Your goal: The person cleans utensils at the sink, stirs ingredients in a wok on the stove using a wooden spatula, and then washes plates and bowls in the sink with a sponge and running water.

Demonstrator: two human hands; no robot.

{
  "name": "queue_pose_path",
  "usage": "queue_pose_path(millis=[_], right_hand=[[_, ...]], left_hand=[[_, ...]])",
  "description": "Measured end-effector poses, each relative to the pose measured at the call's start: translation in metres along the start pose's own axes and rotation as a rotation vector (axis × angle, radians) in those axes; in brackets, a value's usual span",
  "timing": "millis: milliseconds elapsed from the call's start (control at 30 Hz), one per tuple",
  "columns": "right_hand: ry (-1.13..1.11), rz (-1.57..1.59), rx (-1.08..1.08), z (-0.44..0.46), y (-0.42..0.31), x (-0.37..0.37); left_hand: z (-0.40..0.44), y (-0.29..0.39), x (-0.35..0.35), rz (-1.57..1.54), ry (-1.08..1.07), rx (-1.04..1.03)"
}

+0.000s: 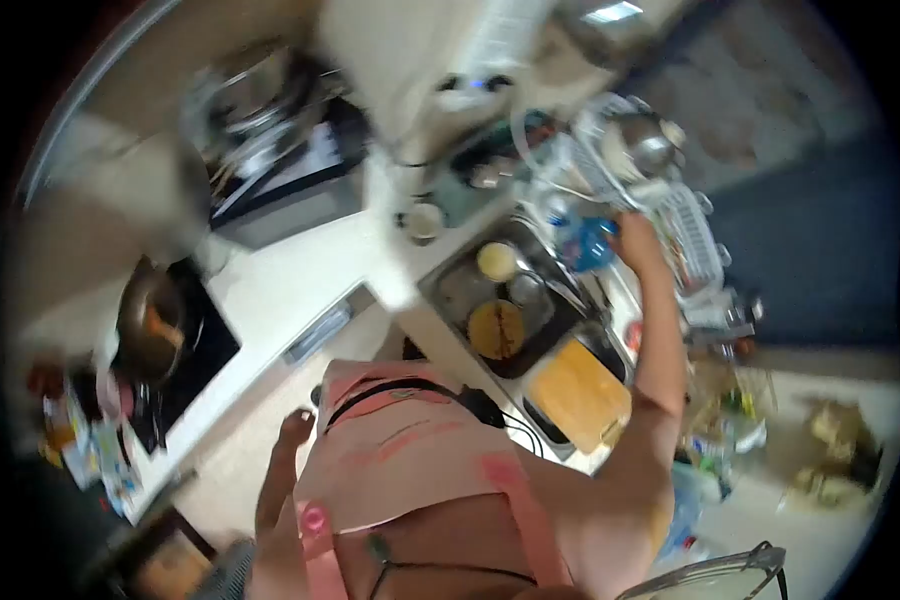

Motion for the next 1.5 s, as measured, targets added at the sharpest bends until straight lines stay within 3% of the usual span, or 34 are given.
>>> queue_pose_path(millis=[33, 67, 100, 133, 167, 233, 300, 367, 467, 567, 600, 633, 700, 833, 867, 1000, 1100, 1200, 1300, 1333, 1400, 1467, 1500], right_hand=[[-0.039, 0.035, -0.005, -0.002, -0.028, 0.020], [-0.109, -0.023, -0.059, -0.010, -0.063, 0.048], [-0.068, -0.026, 0.028, -0.013, -0.091, 0.060], [0.123, 0.048, 0.229, -0.023, -0.130, 0.085], [-0.060, 0.054, 0.220, -0.022, -0.164, 0.088], [0.075, 0.170, 0.398, -0.038, -0.244, 0.120], [-0.123, 0.207, 0.388, -0.040, -0.308, 0.110], [-0.215, 0.283, 0.459, -0.042, -0.388, 0.116], [-0.308, 0.393, 0.653, -0.046, -0.503, 0.095], [-0.414, 0.476, 0.774, -0.071, -0.631, 0.095], [-0.415, 0.484, 0.838, -0.078, -0.674, 0.094], [-0.415, 0.492, 0.904, -0.083, -0.718, 0.090], [-0.379, 0.491, 0.933, -0.090, -0.796, 0.089], [-0.181, 0.657, 0.845, -0.099, -0.924, 0.058], [-0.168, 0.563, 0.845, -0.104, -0.951, 0.039], [-0.201, 0.324, 0.799, -0.114, -1.019, -0.001], [-0.258, 0.240, 0.778, -0.110, -1.049, -0.023], [-0.330, 0.177, 0.817, -0.106, -1.071, -0.051], [-0.392, 0.067, 0.780, -0.120, -1.082, -0.051], [-0.408, 0.015, 0.750, -0.120, -1.081, -0.056], [-0.381, -0.005, 0.806, -0.112, -1.087, -0.057], [-0.401, -0.020, 0.846, -0.109, -1.080, -0.061], [-0.394, -0.014, 0.835, -0.105, -1.084, -0.055]], left_hand=[[-0.002, -0.005, -0.006, 0.058, 0.037, 0.002], [-0.007, 0.039, 0.040, -0.144, -0.100, 0.194], [-0.002, 0.064, 0.050, -0.068, 0.109, -0.156], [0.011, 0.053, 0.037, -0.165, 0.056, -0.080], [0.024, 0.043, 0.024, -0.259, 0.010, 0.001], [0.023, 0.114, 0.125, -0.409, -0.023, 0.077], [0.046, 0.118, 0.125, -0.682, 0.145, -0.205], [0.049, 0.117, 0.143, -0.871, 0.078, -0.093], [0.044, 0.121, 0.199, -1.064, 0.054, -0.210], [0.026, 0.078, 0.213, -1.498, -0.063, 0.028], [0.022, 0.069, 0.216, -1.651, -0.174, -0.012], [0.020, 0.049, 0.229, -1.802, -0.016, -0.122], [0.010, 0.005, 0.234, -2.168, -0.153, -0.179], [-0.020, -0.091, 0.218, -2.323, -0.193, -0.038], [-0.020, -0.113, 0.209, -2.314, -0.230, -0.062], [-0.035, -0.165, 0.199, -2.392, -0.166, 0.131], [-0.040, -0.174, 0.204, -2.381, -0.336, -0.075], [-0.044, -0.170, 0.227, -2.364, -0.239, 0.030], [-0.042, -0.151, 0.221, -2.490, -0.310, 0.126], [-0.044, -0.142, 0.217, -2.477, -0.460, -0.073], [-0.035, -0.171, 0.242, -2.353, 0.083, -0.409], [-0.059, -0.152, 0.235, -2.476, -0.499, 0.208], [-0.053, -0.161, 0.241, -2.426, -0.428, 0.201]])
Point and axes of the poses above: each hand's wrist, its own z-axis towards the middle knuckle, its own x-axis out of the back of the hand, y = z × x, the point moved 10 cm from there along z, towards the middle knuckle, and after that the axes turned 5 degrees about y, right-handed, at the moved point
